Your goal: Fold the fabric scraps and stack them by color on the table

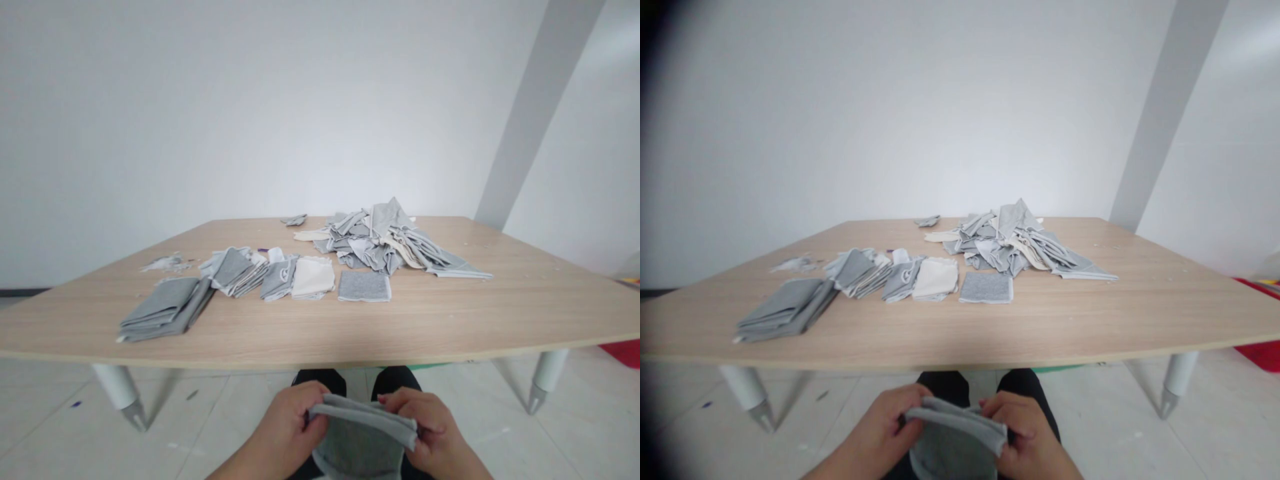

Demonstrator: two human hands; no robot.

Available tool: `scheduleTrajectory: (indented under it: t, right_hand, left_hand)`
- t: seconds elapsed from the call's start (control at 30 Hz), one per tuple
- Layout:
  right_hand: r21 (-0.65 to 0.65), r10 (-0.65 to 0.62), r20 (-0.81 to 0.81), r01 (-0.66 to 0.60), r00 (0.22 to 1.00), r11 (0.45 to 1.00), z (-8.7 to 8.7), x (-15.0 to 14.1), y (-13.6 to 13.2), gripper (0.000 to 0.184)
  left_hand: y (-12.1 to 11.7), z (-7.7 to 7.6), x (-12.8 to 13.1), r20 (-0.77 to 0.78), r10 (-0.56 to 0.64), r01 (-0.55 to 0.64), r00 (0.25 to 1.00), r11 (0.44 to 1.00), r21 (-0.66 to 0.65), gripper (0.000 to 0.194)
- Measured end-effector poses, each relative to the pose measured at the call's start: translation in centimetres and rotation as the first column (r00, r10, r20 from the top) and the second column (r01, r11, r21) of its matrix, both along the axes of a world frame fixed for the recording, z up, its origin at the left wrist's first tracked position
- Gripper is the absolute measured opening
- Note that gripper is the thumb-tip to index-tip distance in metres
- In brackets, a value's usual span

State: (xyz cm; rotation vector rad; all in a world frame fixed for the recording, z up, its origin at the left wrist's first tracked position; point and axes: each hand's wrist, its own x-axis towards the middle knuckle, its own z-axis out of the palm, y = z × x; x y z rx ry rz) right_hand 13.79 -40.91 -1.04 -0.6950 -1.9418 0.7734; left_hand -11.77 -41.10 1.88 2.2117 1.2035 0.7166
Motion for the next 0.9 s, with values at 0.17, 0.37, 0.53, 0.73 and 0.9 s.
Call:
scheduleTrajectory:
  t: [0.17, 0.37, 0.53, 0.73, 0.9]
  right_hand:
    - [-0.157, 0.018, 0.046, -0.010, 0.999, 0.988, -2.2, 1.6, -0.6, 0.028]
    - [-0.256, -0.099, -0.089, 0.073, 0.991, 0.964, -4.8, 1.9, -0.3, 0.045]
    - [-0.429, 0.001, -0.183, -0.081, 0.983, 0.900, -2.7, -1.8, -0.2, 0.045]
    - [-0.616, -0.094, -0.422, -0.209, 0.902, 0.759, -1.8, -4.1, -0.5, 0.034]
    - [-0.561, -0.157, -0.429, -0.126, 0.889, 0.818, -2.0, -4.1, -1.2, 0.019]
  left_hand:
    - [-0.2, -0.4, 0.4, 0.051, 0.108, -0.113, 0.993, 0.987, 0.115, 0.014]
    - [-0.4, -0.3, 1.2, -0.141, -0.003, 0.020, 0.990, 0.993, 0.115, 0.022]
    - [-0.6, -0.5, 2.6, -0.239, -0.035, 0.059, 0.970, 0.994, 0.094, 0.018]
    - [-0.6, -0.3, 2.6, -0.211, 0.036, -0.008, 0.977, 0.991, 0.131, 0.009]
    - [-0.4, -0.2, 2.7, -0.333, 0.150, -0.119, 0.931, 0.987, 0.112, 0.018]
